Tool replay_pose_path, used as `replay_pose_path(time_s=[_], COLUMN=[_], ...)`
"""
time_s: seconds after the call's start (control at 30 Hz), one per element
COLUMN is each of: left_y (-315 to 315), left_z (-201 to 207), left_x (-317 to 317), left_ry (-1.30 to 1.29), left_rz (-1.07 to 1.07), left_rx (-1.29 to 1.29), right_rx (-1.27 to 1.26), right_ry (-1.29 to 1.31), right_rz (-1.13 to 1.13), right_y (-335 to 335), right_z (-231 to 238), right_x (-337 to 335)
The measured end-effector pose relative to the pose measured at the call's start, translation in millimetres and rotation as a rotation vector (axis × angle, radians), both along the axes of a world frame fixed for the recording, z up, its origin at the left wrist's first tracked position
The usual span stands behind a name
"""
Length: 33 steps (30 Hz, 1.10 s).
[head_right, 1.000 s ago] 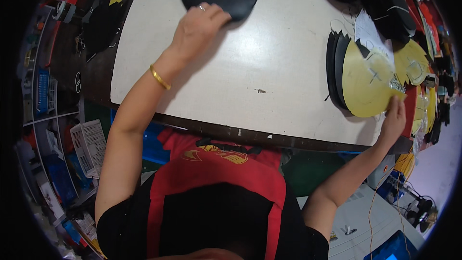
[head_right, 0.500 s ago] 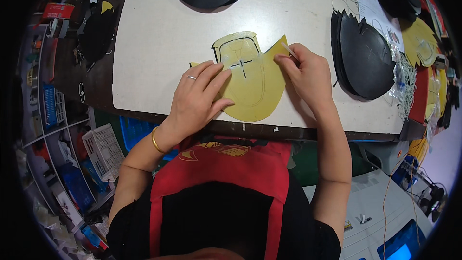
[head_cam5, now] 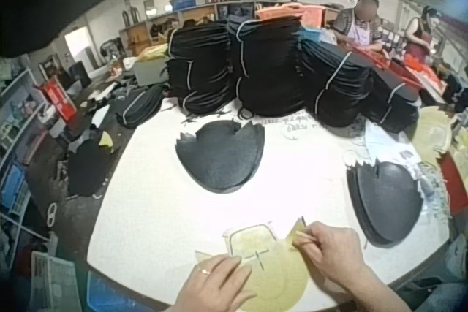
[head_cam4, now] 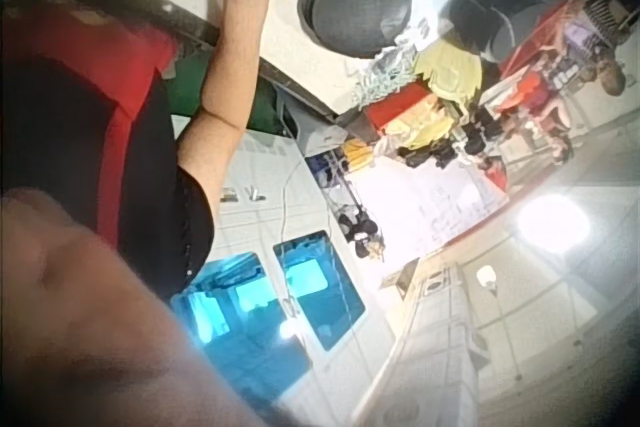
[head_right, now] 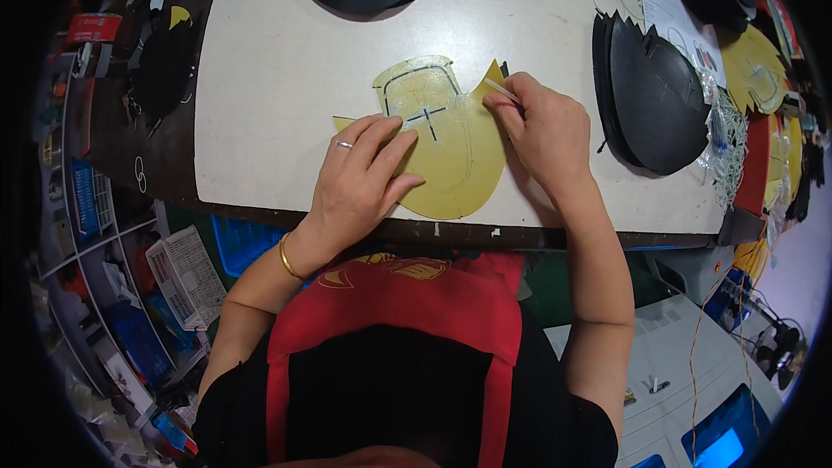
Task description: Organizing and aligning pre-cut shoe components using a template.
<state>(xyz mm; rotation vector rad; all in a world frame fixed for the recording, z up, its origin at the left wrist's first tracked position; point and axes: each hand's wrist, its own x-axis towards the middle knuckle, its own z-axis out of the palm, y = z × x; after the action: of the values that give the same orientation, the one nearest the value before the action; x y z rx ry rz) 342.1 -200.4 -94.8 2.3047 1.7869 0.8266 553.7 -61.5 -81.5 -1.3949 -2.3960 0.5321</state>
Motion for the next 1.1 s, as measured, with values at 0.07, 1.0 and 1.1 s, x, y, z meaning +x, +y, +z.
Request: replay_pose_path(time_s=[0.07,1.0,1.1], left_y=[-0.9,0.6,-1.0], left_z=[0.5,6.7,6.4], left_x=[1.0,5.5,8.0], left_ry=[0.004,0.087,0.138], left_rz=[0.001,-0.043,-0.025], left_rx=[0.001,-0.063,-0.077], right_rx=[-0.004,-0.167,0.067], right_ry=[-0.020,0.222,0.153], right_rz=[0.005,0.486,0.372], right_y=[-0.5,5.7,22.9], right_z=[0.2,19.8,8.1], right_x=[0.6,-63.5,-67.3])
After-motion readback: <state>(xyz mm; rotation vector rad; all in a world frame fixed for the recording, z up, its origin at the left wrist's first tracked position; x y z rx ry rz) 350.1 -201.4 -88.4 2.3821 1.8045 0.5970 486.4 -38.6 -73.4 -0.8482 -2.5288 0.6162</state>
